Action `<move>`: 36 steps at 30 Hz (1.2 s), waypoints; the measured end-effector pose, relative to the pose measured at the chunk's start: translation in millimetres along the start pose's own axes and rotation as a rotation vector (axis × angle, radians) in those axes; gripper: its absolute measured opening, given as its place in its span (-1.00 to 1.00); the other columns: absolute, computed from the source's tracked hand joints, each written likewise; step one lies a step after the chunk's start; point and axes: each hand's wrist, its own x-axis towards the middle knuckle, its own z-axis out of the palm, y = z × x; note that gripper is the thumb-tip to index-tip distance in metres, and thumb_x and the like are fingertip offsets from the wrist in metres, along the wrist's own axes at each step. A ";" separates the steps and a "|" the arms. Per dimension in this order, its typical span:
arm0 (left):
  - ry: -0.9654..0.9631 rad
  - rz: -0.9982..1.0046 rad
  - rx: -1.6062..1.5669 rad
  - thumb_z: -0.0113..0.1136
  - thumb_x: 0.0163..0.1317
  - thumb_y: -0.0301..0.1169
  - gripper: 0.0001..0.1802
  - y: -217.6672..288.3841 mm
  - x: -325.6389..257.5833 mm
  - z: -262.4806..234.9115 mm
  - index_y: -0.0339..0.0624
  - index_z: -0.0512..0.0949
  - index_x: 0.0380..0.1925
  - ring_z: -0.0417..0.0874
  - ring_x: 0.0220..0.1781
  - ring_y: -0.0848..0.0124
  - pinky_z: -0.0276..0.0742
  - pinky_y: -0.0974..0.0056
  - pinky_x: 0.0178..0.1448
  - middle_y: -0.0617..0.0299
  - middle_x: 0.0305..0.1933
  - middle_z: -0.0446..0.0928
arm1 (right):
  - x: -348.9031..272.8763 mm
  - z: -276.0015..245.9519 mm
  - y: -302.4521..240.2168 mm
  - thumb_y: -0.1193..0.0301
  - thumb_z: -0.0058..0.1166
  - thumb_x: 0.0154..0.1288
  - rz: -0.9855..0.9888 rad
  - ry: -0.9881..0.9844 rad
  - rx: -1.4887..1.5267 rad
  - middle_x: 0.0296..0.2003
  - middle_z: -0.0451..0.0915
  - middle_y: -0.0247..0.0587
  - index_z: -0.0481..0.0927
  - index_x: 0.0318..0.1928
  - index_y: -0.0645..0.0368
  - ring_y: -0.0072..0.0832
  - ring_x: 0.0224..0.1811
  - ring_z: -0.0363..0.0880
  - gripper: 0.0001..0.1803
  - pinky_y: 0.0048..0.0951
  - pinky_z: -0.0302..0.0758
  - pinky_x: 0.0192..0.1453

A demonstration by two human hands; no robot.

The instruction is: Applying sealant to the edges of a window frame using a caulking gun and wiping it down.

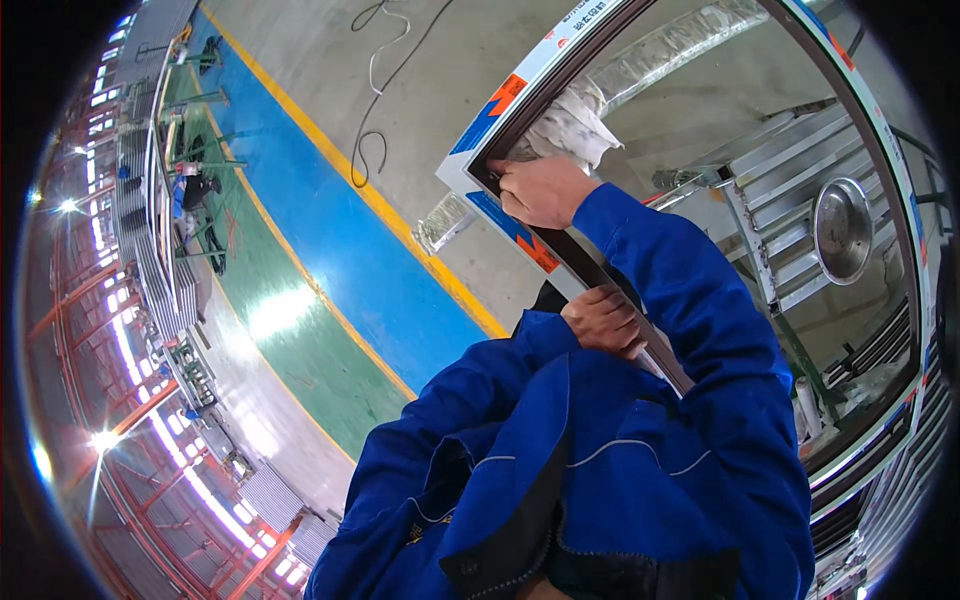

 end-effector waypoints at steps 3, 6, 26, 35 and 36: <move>0.060 0.012 -0.010 0.30 -0.06 -0.11 -0.72 -1.3 0.4 1.1 -0.04 0.52 -0.60 0.64 -0.31 0.34 0.59 0.23 -0.06 0.26 -0.43 0.56 | 1.6 2.5 4.5 0.23 -0.19 0.29 0.028 -0.002 0.027 0.16 0.50 -0.19 0.59 -0.43 0.18 -0.08 -0.21 0.61 -0.64 -0.12 0.54 -0.10; 0.058 0.019 -0.019 0.31 -0.08 -0.11 -0.72 -1.9 -0.2 2.0 -0.04 0.50 -0.61 0.64 -0.31 0.34 0.59 0.24 -0.07 0.26 -0.42 0.56 | 3.1 4.5 5.6 0.21 -0.20 0.29 -0.011 -0.057 0.066 0.04 0.57 -0.14 0.58 -0.44 0.18 -0.08 -0.19 0.59 -0.64 -0.11 0.51 -0.08; 0.066 0.011 0.007 0.30 -0.10 -0.11 -0.73 -1.4 1.2 0.6 -0.06 0.56 -0.59 0.65 -0.28 0.34 0.57 0.23 -0.01 0.29 -0.45 0.56 | 14.2 -12.7 -16.2 0.29 -0.23 0.32 0.360 -0.065 1.409 -0.61 0.51 -0.17 0.50 -0.33 0.28 -0.51 -0.66 0.45 -0.68 -0.50 0.37 -0.59; -0.039 -0.050 -0.039 0.37 -0.14 -0.19 -0.73 1.0 1.6 -13.4 -0.07 0.63 -0.45 0.66 -0.09 0.27 0.53 0.18 0.15 0.24 -0.27 0.62 | 22.5 -18.2 -36.8 0.29 -0.18 0.29 0.520 0.049 1.476 -0.56 0.51 -0.13 0.49 -0.28 0.34 -0.47 -0.62 0.49 -0.68 -0.47 0.37 -0.60; -0.063 -0.048 -0.044 0.37 -0.14 -0.21 -0.72 1.5 1.6 -13.1 -0.07 0.64 -0.40 0.66 -0.06 0.25 0.51 0.17 0.19 0.23 -0.24 0.62 | 22.8 -17.8 -37.1 0.28 -0.16 0.28 0.575 0.071 1.496 -0.52 0.51 -0.14 0.49 -0.28 0.34 -0.47 -0.62 0.49 -0.68 -0.45 0.37 -0.60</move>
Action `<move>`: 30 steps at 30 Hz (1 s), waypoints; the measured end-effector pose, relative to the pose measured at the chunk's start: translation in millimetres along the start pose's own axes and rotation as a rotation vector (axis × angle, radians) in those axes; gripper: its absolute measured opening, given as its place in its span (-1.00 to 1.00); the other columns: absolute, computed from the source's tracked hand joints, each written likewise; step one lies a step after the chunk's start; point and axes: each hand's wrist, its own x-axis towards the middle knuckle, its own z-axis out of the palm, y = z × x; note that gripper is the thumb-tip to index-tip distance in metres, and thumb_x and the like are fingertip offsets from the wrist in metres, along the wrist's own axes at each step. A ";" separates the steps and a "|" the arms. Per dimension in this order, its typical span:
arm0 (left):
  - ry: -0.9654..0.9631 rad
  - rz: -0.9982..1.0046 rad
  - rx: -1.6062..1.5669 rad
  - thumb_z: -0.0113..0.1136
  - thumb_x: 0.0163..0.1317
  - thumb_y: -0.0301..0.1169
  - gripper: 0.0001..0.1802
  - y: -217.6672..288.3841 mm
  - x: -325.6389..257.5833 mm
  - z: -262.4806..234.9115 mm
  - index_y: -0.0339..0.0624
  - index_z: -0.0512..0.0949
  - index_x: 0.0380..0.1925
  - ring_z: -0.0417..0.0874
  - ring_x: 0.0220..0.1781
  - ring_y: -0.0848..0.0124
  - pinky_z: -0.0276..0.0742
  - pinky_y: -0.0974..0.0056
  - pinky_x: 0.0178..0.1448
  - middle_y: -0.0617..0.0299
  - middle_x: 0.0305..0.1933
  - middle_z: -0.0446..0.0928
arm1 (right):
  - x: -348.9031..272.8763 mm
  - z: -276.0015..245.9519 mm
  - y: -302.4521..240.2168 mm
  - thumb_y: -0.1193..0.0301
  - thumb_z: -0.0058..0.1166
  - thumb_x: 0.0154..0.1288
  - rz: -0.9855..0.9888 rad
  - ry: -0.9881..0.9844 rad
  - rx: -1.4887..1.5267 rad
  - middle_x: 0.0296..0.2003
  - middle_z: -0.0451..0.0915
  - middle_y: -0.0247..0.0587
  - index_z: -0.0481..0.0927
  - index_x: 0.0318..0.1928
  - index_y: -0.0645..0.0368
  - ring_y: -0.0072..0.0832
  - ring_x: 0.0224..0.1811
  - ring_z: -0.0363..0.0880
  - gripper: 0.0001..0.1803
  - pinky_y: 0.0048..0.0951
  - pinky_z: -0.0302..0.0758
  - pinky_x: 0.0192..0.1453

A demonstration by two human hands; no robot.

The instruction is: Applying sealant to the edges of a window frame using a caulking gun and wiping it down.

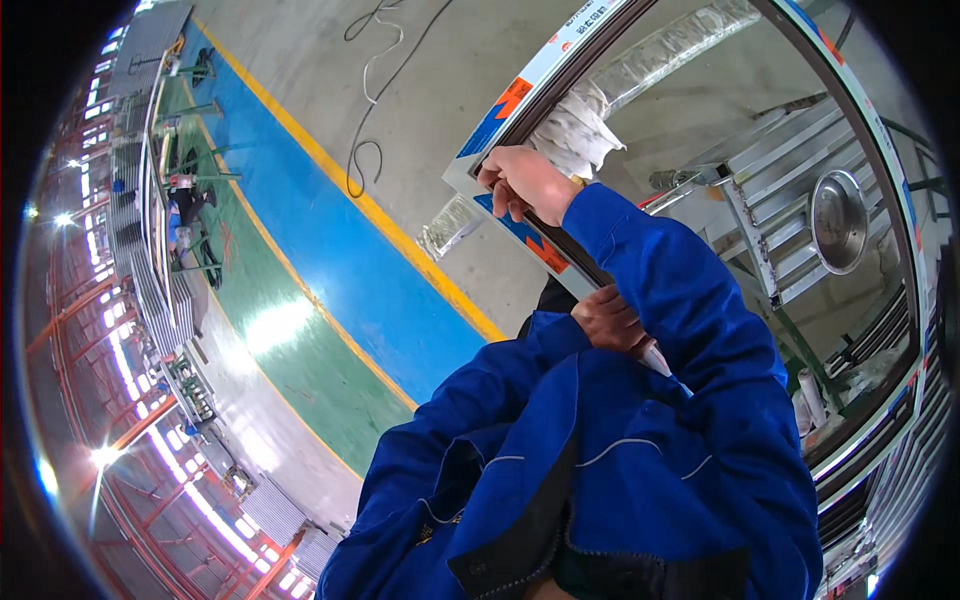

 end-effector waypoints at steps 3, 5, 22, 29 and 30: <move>0.037 0.010 0.019 0.35 -0.11 -0.23 -0.68 0.1 -1.0 0.0 -0.08 0.63 -0.31 0.65 -0.01 0.22 0.47 0.15 0.24 0.22 -0.18 0.62 | 5.0 6.5 0.6 0.28 -0.15 0.28 0.028 0.065 0.071 -0.42 0.49 -0.17 0.49 -0.26 0.32 -0.45 -0.62 0.48 -0.69 -0.42 0.36 -0.60; 0.046 -0.029 -0.028 0.34 -0.11 -0.26 -0.67 2.3 -1.5 0.2 -0.09 0.63 -0.29 0.64 0.00 0.22 0.46 0.14 0.25 0.21 -0.17 0.62 | 7.1 5.6 -0.8 0.28 -0.15 0.28 0.052 0.020 0.111 -0.38 0.47 -0.18 0.48 -0.26 0.32 -0.45 -0.62 0.47 -0.69 -0.41 0.36 -0.60; -0.056 -0.121 -0.235 0.29 -0.09 -0.20 -0.46 6.1 -11.3 2.2 -0.08 0.57 -0.02 0.53 0.20 0.14 0.28 0.02 0.40 0.14 0.10 0.55 | 0.1 6.0 -9.2 -0.05 -0.14 0.29 0.056 -0.093 0.188 -0.20 0.38 -0.19 0.35 -0.11 0.29 -0.38 -0.60 0.57 -0.43 -0.44 0.38 -0.64; -0.161 -0.089 -0.090 0.29 -0.09 -0.16 -0.59 5.7 -6.6 4.5 -0.07 0.63 -0.21 0.61 0.05 0.18 0.45 0.08 0.21 0.16 -0.04 0.59 | -11.7 -16.2 -13.5 -0.05 -0.19 0.33 0.063 -0.080 0.301 -0.26 0.52 -0.15 0.42 -0.27 0.28 -0.39 -0.63 0.55 -0.45 -0.45 0.37 -0.65; -0.103 -0.047 -0.073 0.30 -0.10 -0.17 -0.65 3.7 -6.9 7.3 -0.05 0.64 -0.27 0.63 -0.02 0.21 0.50 0.11 0.14 0.18 -0.08 0.60 | -16.9 -25.9 -15.0 -0.05 -0.20 0.33 0.028 -0.107 0.326 -0.19 0.55 -0.11 0.43 -0.29 0.29 -0.39 -0.63 0.55 -0.45 -0.45 0.33 -0.67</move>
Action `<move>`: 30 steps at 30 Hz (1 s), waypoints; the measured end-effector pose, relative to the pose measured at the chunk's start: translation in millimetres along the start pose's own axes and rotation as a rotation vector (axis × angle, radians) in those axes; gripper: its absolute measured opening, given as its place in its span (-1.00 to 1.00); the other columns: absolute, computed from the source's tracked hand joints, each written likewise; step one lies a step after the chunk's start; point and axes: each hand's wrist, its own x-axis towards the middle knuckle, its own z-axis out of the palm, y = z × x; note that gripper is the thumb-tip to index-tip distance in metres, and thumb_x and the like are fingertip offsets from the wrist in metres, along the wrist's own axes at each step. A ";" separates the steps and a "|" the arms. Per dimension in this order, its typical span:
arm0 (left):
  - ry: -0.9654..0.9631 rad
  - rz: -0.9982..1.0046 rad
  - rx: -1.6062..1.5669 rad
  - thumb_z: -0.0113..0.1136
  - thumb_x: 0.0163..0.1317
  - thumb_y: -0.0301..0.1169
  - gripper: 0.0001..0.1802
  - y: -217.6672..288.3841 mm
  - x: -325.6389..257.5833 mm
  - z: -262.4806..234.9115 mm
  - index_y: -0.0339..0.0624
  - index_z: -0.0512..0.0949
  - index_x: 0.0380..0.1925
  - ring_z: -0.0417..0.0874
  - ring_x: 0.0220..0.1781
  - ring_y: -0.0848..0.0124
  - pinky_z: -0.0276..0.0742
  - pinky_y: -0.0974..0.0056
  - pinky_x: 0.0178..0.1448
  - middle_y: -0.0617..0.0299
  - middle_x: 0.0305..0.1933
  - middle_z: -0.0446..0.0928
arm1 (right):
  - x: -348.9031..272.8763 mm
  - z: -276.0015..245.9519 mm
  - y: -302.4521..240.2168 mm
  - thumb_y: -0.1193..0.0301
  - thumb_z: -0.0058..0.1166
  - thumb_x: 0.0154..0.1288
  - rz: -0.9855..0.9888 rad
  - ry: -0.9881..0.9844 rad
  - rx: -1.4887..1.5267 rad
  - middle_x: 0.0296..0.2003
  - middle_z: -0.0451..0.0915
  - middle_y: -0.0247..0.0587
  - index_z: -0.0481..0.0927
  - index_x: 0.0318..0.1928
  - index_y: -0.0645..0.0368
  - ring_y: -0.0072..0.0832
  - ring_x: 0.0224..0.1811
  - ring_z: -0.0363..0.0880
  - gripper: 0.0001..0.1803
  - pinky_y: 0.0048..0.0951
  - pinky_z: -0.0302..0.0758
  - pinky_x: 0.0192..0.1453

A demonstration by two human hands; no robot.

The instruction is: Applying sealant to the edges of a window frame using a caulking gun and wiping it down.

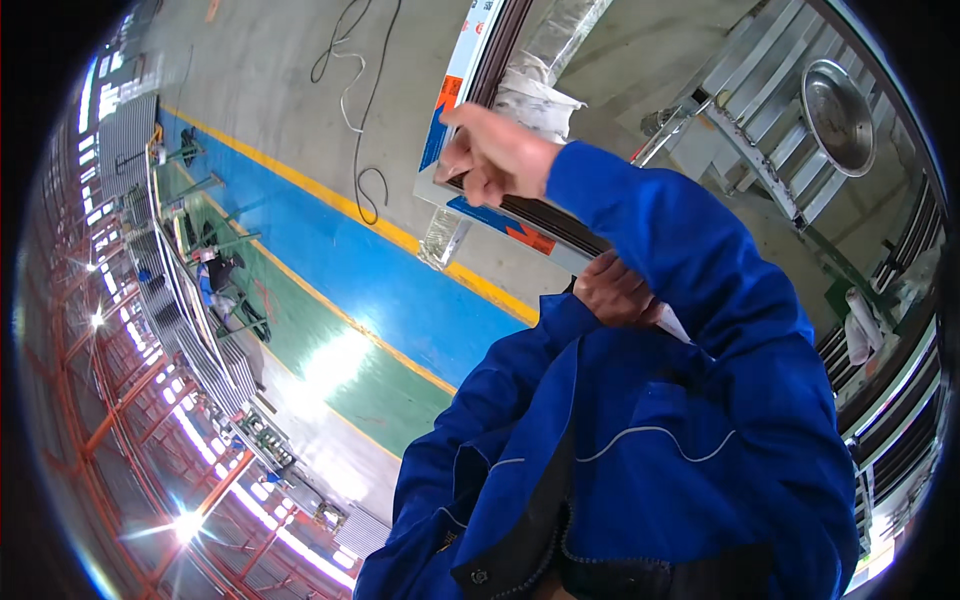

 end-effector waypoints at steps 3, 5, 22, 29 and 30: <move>-0.054 0.033 -0.028 0.30 -0.17 -0.19 -0.76 -4.3 -0.9 6.1 -0.03 0.65 -0.48 0.65 -0.11 0.26 0.51 0.11 0.08 0.18 -0.17 0.61 | -13.0 -13.4 -5.7 -0.05 -0.21 0.33 -0.107 0.146 -0.103 -0.25 0.53 -0.13 0.43 -0.30 0.28 -0.40 -0.64 0.54 -0.45 -0.46 0.32 -0.68; -0.012 0.025 -0.021 0.31 -0.19 -0.19 -0.76 -4.1 0.1 7.2 -0.05 0.65 -0.50 0.66 -0.15 0.25 0.53 0.12 0.06 0.20 -0.22 0.62 | -13.1 -11.7 -2.0 -0.06 -0.22 0.33 -0.092 0.164 -0.130 -0.31 0.50 -0.16 0.42 -0.27 0.28 -0.41 -0.66 0.52 -0.44 -0.46 0.32 -0.67; -0.176 0.009 0.081 0.29 -0.07 -0.04 -0.57 -2.9 -7.0 2.9 -0.06 0.67 -0.25 0.59 0.10 0.17 0.40 0.01 0.27 0.17 -0.04 0.61 | 9.5 -0.3 17.7 -0.09 -0.22 0.31 -0.086 0.231 -0.056 -0.50 0.42 -0.23 0.40 -0.24 0.24 -0.46 -0.67 0.45 -0.43 -0.47 0.27 -0.64; -0.034 0.035 0.076 0.30 -0.17 -0.06 -0.64 -4.0 0.3 2.2 0.02 0.63 -0.37 0.61 -0.07 0.24 0.46 0.09 0.13 0.24 -0.24 0.59 | 14.3 1.7 24.4 -0.10 -0.30 0.36 -0.118 0.040 -0.535 -0.77 0.33 -0.26 0.43 -0.25 0.25 -0.54 -0.79 0.25 -0.41 -0.47 0.22 -0.65; 0.005 0.050 0.090 0.29 -0.24 -0.09 -0.75 -4.4 1.5 2.5 0.07 0.62 -0.56 0.65 -0.27 0.30 0.57 0.17 -0.03 0.29 -0.44 0.56 | 16.6 2.0 25.0 -0.11 -0.30 0.37 -0.106 0.002 -0.567 -0.78 0.32 -0.28 0.43 -0.27 0.23 -0.57 -0.80 0.22 -0.41 -0.49 0.19 -0.66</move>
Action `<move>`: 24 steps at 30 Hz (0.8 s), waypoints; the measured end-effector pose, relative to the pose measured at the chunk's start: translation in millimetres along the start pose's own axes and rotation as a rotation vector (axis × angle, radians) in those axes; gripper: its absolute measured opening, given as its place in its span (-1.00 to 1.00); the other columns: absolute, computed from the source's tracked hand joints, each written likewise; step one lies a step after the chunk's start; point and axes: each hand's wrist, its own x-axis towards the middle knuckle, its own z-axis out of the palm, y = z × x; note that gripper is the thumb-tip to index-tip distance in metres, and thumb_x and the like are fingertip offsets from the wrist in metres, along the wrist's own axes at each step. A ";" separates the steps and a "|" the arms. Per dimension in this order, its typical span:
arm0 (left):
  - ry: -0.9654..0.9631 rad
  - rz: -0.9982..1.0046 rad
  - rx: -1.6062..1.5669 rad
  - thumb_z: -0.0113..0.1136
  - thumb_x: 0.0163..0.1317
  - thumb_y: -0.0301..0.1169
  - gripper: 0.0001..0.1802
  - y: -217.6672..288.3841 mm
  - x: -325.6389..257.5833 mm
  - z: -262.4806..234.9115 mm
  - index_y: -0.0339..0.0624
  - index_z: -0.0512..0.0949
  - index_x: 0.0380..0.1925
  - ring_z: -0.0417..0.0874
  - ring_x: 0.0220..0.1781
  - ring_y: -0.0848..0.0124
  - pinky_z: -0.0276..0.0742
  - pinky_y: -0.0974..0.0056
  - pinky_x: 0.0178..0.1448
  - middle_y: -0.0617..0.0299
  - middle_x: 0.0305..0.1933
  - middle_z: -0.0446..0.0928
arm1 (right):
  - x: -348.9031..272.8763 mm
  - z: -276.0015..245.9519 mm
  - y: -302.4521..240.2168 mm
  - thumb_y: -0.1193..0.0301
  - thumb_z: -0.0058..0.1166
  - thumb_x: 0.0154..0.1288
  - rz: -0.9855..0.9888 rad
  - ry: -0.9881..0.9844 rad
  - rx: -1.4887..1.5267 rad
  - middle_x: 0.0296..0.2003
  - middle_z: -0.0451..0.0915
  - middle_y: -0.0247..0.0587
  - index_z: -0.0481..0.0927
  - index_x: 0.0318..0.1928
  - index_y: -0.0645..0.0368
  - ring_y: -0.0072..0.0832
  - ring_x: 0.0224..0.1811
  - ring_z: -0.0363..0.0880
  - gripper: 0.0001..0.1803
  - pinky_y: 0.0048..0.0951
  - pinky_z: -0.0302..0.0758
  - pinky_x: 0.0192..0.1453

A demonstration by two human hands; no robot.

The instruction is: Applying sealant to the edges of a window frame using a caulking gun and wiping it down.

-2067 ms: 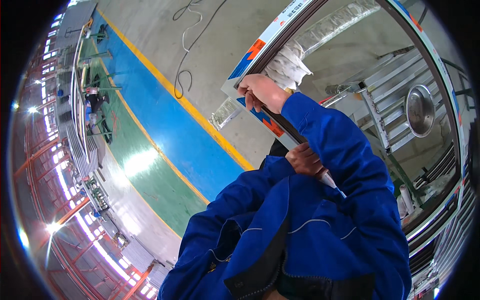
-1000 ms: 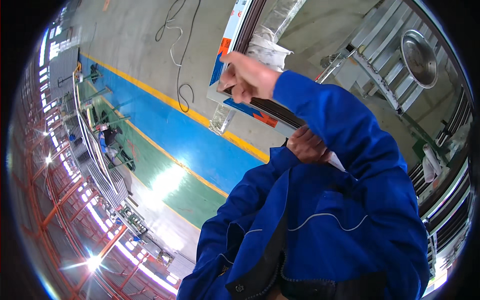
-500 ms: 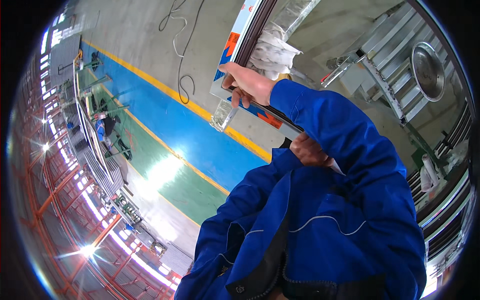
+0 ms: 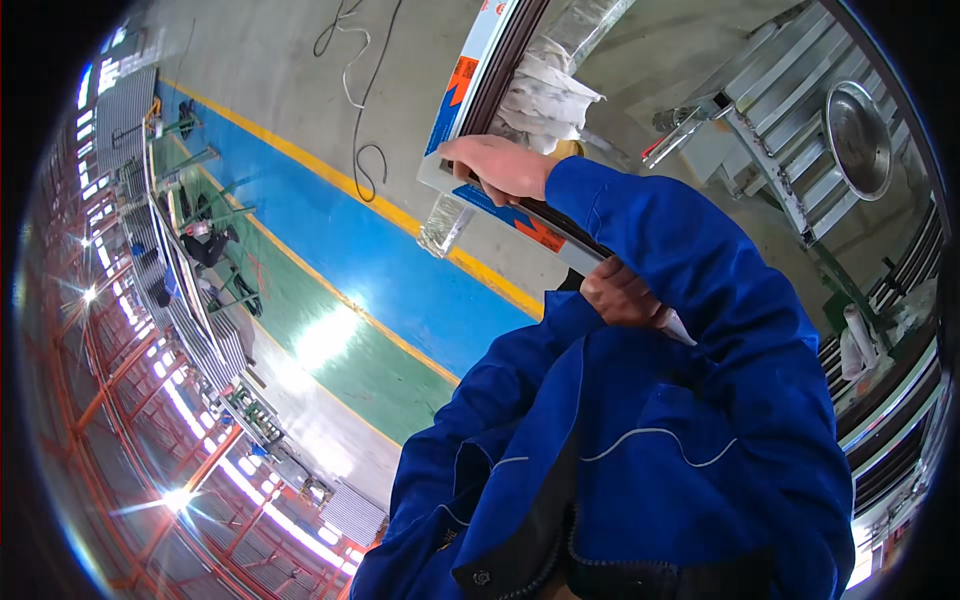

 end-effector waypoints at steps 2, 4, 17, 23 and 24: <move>0.054 0.012 0.029 0.29 -0.21 -0.09 -0.75 -0.6 0.3 -1.0 0.06 0.60 -0.57 0.65 -0.27 0.31 0.57 0.18 -0.04 0.28 -0.43 0.56 | 0.7 -2.6 2.7 -0.12 -0.31 0.37 -0.034 -0.056 -0.001 -0.75 0.34 -0.29 0.42 -0.28 0.23 -0.58 -0.80 0.21 -0.41 -0.48 0.18 -0.66; 0.033 0.013 0.044 0.28 -0.19 -0.09 -0.76 0.0 2.6 1.1 0.05 0.58 -0.57 0.65 -0.28 0.32 0.56 0.20 -0.04 0.27 -0.43 0.56 | -1.1 -9.2 5.7 -0.13 -0.31 0.37 -0.041 -0.096 -0.017 -0.73 0.36 -0.30 0.42 -0.29 0.22 -0.59 -0.81 0.20 -0.40 -0.48 0.17 -0.67; 0.115 -0.046 0.021 0.29 -0.14 -0.13 -0.74 5.0 1.7 6.6 -0.01 0.61 -0.48 0.64 -0.13 0.29 0.50 0.15 0.09 0.23 -0.23 0.60 | -5.7 -15.7 8.7 -0.16 -0.34 0.39 -0.026 -0.128 -0.222 -0.72 0.36 -0.23 0.41 -0.35 0.21 -0.53 -0.78 0.26 -0.37 -0.43 0.19 -0.66; 0.107 -0.049 -0.002 0.23 -0.06 -0.15 -0.76 5.0 -1.1 11.6 -0.05 0.52 -0.58 0.62 -0.25 0.31 0.53 0.18 0.03 0.25 -0.37 0.56 | -47.8 -55.9 21.0 -0.15 -0.32 0.39 0.032 -0.155 -0.126 -0.69 0.38 -0.20 0.44 -0.38 0.21 -0.54 -0.56 0.43 -0.37 -0.39 0.27 -0.59; 0.118 -0.038 0.006 0.22 -0.04 -0.15 -0.75 4.0 -0.5 13.4 -0.06 0.49 -0.60 0.62 -0.30 0.31 0.54 0.18 -0.01 0.24 -0.41 0.55 | -57.0 -59.2 23.3 -0.13 -0.31 0.40 0.054 -0.215 -0.163 -0.66 0.42 -0.18 0.45 -0.38 0.20 -0.53 -0.49 0.48 -0.39 -0.39 0.29 -0.56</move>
